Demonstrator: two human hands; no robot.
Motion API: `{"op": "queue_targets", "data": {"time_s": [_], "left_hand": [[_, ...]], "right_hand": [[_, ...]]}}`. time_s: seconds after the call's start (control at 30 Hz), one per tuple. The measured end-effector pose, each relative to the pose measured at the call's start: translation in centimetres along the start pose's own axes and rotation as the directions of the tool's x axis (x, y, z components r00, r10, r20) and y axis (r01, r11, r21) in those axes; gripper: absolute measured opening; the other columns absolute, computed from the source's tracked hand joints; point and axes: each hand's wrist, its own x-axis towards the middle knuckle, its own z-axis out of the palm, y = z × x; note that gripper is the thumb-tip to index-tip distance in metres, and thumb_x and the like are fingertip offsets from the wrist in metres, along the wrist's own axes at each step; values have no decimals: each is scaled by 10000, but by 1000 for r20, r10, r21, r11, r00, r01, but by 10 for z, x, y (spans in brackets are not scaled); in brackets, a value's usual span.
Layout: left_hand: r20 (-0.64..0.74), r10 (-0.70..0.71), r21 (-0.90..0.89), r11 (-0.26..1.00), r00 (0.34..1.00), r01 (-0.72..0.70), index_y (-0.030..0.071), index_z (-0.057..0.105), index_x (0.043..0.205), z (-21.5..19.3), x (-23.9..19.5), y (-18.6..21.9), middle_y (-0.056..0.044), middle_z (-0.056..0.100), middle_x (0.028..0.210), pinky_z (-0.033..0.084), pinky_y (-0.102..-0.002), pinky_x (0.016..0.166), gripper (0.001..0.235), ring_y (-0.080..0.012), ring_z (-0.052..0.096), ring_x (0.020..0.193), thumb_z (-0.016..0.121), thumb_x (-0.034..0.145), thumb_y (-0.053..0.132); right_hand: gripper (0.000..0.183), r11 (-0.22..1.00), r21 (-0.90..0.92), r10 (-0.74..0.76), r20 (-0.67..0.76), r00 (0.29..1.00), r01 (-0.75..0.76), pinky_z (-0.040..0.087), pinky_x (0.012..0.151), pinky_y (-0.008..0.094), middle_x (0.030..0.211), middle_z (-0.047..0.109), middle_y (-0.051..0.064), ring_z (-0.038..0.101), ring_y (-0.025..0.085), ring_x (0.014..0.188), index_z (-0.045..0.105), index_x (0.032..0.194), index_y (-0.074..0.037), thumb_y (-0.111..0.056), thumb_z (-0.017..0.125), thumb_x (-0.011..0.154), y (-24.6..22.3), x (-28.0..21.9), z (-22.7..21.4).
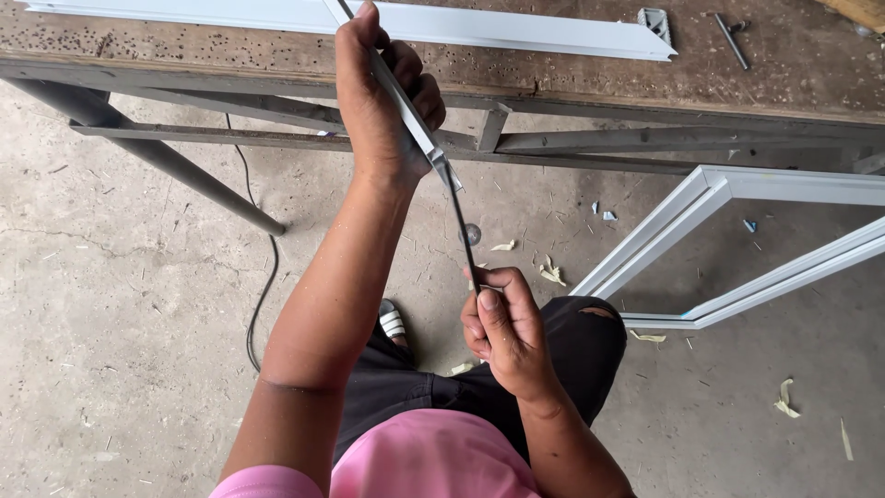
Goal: Cleaning the grooves of aluminum window profiles using a metal tool
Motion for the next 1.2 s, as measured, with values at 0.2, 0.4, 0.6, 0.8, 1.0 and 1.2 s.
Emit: {"op": "queue_targets", "data": {"time_s": [0.2, 0.4, 0.6, 0.8, 1.0, 1.2], "left_hand": [[3, 12, 79, 997, 1000, -12, 180, 296, 564, 5, -4, -2, 38, 247, 513, 84, -304, 361, 436, -120, 218, 339, 601, 722, 447], [27, 157, 191, 969, 987, -159, 169, 330, 792, 10, -12, -3, 19, 291, 546, 160, -303, 327, 258, -113, 217, 382, 557, 831, 285], [-72, 168, 235, 961, 983, -147, 137, 376, 823, 12, -6, -2, -13, 313, 539, 208, -331, 307, 255, -167, 280, 353, 559, 810, 315], [101, 161, 406, 894, 982, -188, 149, 413, 823, 12, -30, -20, 7, 353, 542, 243, -308, 345, 198, -117, 297, 408, 574, 841, 263], [158, 227, 265, 928, 961, -262, 179, 422, 862, -6, -12, -47, 64, 334, 568, 249, -251, 346, 228, -64, 322, 441, 640, 879, 244], [65, 212, 317, 922, 975, -222, 160, 372, 789, 20, -19, -8, 34, 284, 523, 207, -285, 370, 250, -91, 237, 431, 586, 856, 270]], "right_hand": [[270, 998, 52, 35, -7, 999, -35, 250, 414, 202, 694, 402, 32, 324, 79, 482, 553, 1251, -82, -285, 472, 1094, -3, 1, 1], [183, 971, -237, -16, 44, 999, 26, 246, 431, 248, 688, 355, 28, 306, 106, 518, 353, 1073, -103, -281, 338, 1113, 4, -9, 5], [300, 978, -210, -28, -36, 999, 20, 282, 427, 213, 657, 395, 18, 329, 78, 532, 535, 1255, -46, -277, 429, 1095, -7, -1, -8], [196, 957, -275, -111, -55, 992, 92, 316, 477, 224, 712, 387, 23, 368, 99, 607, 422, 1095, -81, -275, 400, 1105, 9, 3, -5], [254, 894, -447, -68, -95, 993, 19, 355, 443, 240, 634, 473, -8, 395, 83, 476, 522, 1061, -106, -313, 379, 1094, -24, 8, 3], [256, 961, -276, 15, -52, 999, -29, 310, 440, 242, 673, 439, 31, 355, 101, 515, 481, 1023, -65, -286, 380, 1100, -18, -18, 2]]}}
